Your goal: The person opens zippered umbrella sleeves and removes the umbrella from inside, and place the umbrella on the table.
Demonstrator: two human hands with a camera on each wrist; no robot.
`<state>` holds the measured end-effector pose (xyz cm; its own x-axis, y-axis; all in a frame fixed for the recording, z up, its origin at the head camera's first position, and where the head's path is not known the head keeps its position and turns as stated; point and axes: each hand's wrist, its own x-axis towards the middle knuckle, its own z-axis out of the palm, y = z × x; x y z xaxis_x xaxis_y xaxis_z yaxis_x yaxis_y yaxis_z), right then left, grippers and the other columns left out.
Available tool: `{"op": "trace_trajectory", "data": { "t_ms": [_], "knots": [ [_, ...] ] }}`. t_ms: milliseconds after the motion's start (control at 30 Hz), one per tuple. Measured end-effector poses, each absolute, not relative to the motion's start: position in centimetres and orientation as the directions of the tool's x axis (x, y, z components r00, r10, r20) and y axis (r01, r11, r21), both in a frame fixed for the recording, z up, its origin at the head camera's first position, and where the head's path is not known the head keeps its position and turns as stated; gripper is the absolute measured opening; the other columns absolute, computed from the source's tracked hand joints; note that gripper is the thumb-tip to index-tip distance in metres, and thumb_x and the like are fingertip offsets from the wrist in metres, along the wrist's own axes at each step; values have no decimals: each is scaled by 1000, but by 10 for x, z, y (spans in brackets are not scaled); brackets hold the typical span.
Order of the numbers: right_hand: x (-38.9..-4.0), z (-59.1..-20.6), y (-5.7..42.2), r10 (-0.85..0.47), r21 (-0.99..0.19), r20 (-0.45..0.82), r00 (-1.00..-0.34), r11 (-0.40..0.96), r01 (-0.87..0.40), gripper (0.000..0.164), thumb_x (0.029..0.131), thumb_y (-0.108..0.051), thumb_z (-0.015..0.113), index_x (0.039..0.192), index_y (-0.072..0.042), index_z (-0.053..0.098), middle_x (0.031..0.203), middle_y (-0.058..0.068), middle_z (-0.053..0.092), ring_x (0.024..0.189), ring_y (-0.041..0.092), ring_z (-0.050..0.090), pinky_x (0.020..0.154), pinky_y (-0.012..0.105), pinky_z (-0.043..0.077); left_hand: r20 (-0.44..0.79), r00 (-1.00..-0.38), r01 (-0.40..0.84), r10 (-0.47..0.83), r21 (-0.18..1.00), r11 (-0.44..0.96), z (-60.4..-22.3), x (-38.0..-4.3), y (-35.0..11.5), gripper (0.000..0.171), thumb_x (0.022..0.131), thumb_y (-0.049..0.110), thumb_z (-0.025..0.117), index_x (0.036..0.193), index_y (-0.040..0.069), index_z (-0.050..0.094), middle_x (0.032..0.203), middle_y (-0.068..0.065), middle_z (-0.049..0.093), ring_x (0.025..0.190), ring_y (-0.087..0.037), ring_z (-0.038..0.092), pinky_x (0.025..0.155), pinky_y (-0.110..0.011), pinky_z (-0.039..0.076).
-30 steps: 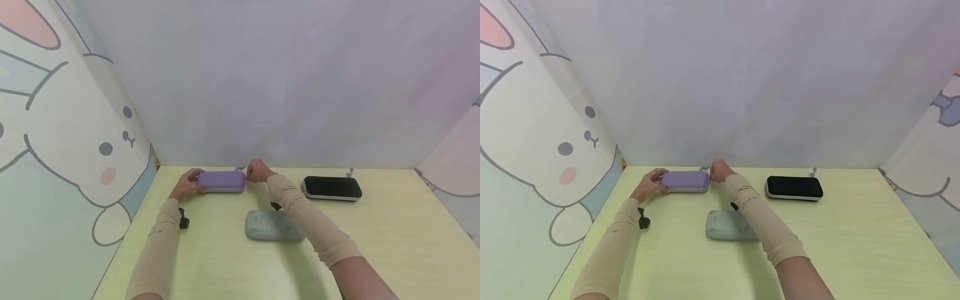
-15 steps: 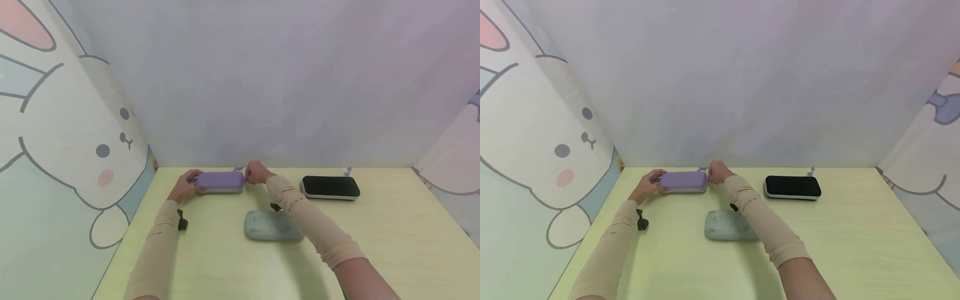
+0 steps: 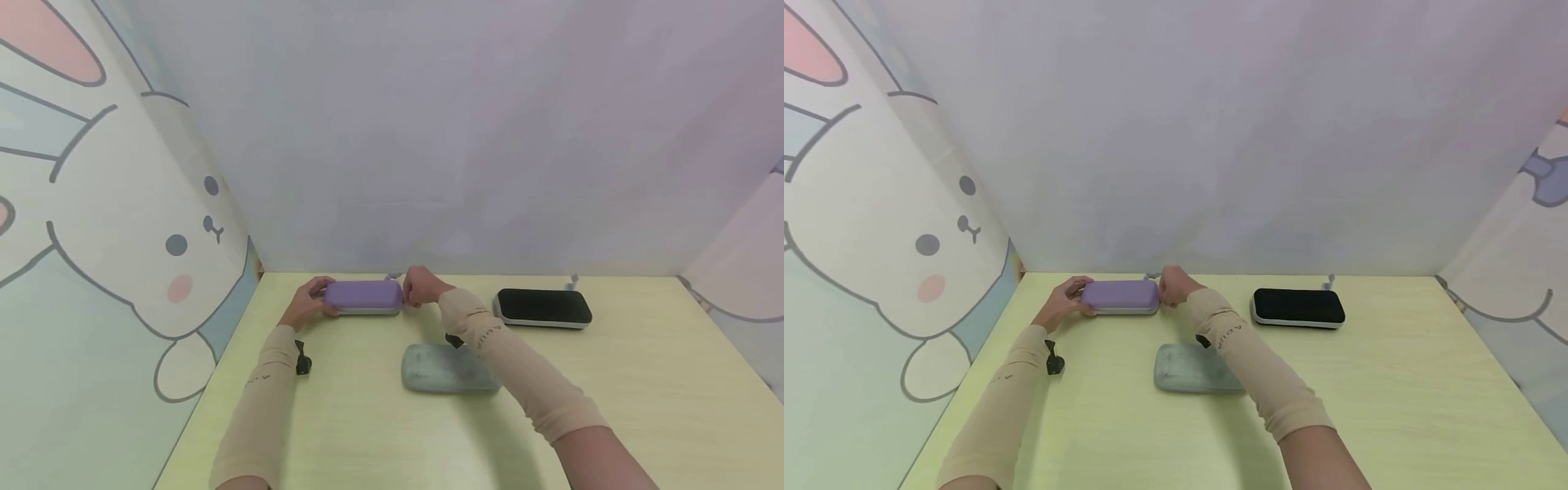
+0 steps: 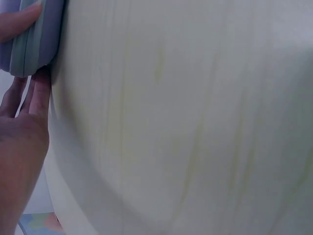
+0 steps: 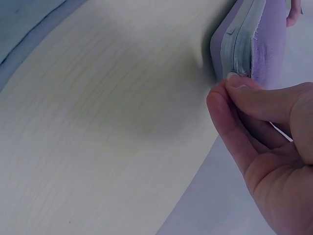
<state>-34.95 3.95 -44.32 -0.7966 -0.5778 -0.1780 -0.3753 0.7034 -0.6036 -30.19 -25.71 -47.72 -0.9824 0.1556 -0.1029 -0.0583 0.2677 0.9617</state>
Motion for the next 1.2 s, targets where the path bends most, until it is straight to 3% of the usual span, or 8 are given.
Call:
{"op": "trace_trajectory", "data": {
  "t_ms": [800, 1033, 1200],
  "knots": [
    [-339, -445, 43, -631, -669, -155, -760, 633, -389, 17, 71, 18, 58, 74, 8, 72, 62, 8, 64, 54, 14, 54, 51, 24, 47, -114, -983, -68, 140, 952, 299, -471, -298, -254, 72, 67, -6, 78, 132, 3, 47, 145, -18, 39, 134, -36, 32, 109, -47, 24],
    [-336, -448, 43, -632, -694, -145, -761, 613, -377, 13, 71, 17, 62, 72, 8, 72, 60, 9, 64, 51, 12, 51, 50, 22, 45, -96, -989, -58, 115, 953, 299, -500, -316, -262, 74, 62, 0, 82, 129, 10, 51, 145, -16, 39, 134, -35, 33, 109, -48, 24],
    [-334, -449, 42, -629, -698, -137, -765, 609, -376, 10, 71, 15, 66, 73, 8, 72, 63, 13, 65, 51, 11, 51, 51, 22, 45, -94, -989, -57, 111, 953, 297, -499, -314, -262, 73, 63, 0, 82, 128, 10, 51, 144, -16, 40, 133, -35, 34, 109, -47, 25]
  ]
}}
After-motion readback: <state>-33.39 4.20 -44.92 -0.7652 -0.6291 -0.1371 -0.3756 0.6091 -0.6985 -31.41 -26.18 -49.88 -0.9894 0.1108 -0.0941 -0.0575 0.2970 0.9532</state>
